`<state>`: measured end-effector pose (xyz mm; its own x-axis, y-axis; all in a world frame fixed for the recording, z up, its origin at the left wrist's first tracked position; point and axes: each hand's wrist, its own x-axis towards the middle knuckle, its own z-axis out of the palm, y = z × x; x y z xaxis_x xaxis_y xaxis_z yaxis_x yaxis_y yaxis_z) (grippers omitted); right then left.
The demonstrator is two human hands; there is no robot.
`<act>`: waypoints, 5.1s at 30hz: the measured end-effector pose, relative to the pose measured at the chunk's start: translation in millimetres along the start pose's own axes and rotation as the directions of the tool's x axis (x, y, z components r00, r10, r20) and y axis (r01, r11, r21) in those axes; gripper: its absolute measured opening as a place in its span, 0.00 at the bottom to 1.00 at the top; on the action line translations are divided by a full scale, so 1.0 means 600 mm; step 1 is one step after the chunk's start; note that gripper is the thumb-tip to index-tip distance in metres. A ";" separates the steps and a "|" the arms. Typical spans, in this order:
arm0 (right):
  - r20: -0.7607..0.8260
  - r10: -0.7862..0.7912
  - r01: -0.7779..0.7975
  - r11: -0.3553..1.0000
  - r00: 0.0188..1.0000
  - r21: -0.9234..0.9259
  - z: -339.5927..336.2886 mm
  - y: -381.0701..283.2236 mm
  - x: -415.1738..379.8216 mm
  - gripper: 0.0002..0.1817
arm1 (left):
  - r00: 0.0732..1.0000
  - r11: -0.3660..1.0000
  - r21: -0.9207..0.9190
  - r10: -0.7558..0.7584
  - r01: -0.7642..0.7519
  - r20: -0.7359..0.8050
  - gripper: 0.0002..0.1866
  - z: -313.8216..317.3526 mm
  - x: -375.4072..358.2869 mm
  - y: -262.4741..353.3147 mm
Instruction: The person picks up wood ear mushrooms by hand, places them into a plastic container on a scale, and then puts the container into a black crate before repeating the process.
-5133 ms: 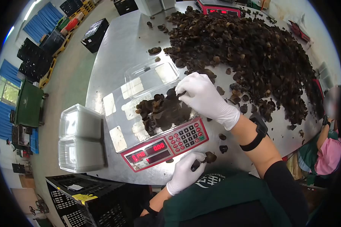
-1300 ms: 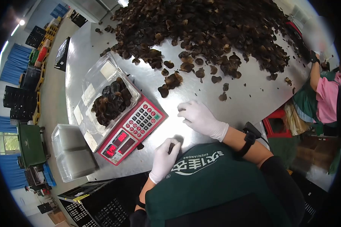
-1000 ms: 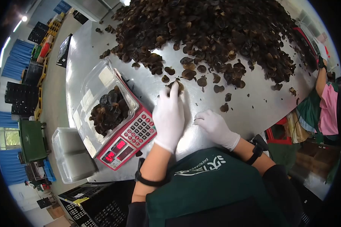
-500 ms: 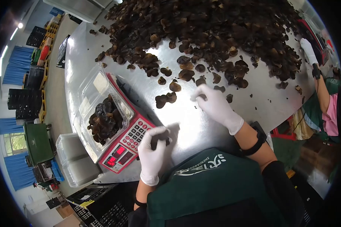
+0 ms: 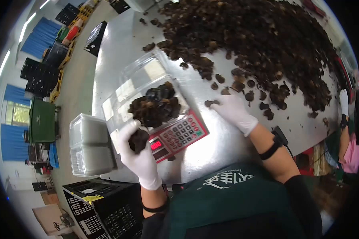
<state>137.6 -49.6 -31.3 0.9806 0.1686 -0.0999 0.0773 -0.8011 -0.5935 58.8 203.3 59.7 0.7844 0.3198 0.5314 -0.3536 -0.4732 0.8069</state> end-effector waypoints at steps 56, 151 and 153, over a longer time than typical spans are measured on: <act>0.191 0.083 -0.197 0.663 0.978 0.722 -0.097 -0.079 -0.040 0.17 | 0.767 0.616 0.784 -0.540 0.080 0.346 0.36 -0.020 0.325 -0.213; 0.235 -0.001 -0.196 0.546 0.972 0.814 -0.018 -0.120 -0.071 0.23 | 0.813 0.809 -0.140 -0.533 0.570 0.234 0.28 -0.109 -0.067 -0.021; 0.301 -0.057 -0.219 0.559 0.952 0.799 -0.015 -0.127 -0.073 0.24 | 0.954 0.957 -0.038 -0.283 0.288 0.100 0.26 -0.122 -0.022 -0.073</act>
<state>90.4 -1.0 25.7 0.8747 0.3793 -0.3018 -0.3160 -0.0259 -0.9484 26.6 279.7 36.4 0.8991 0.3574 0.2527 -0.1318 -0.3294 0.9350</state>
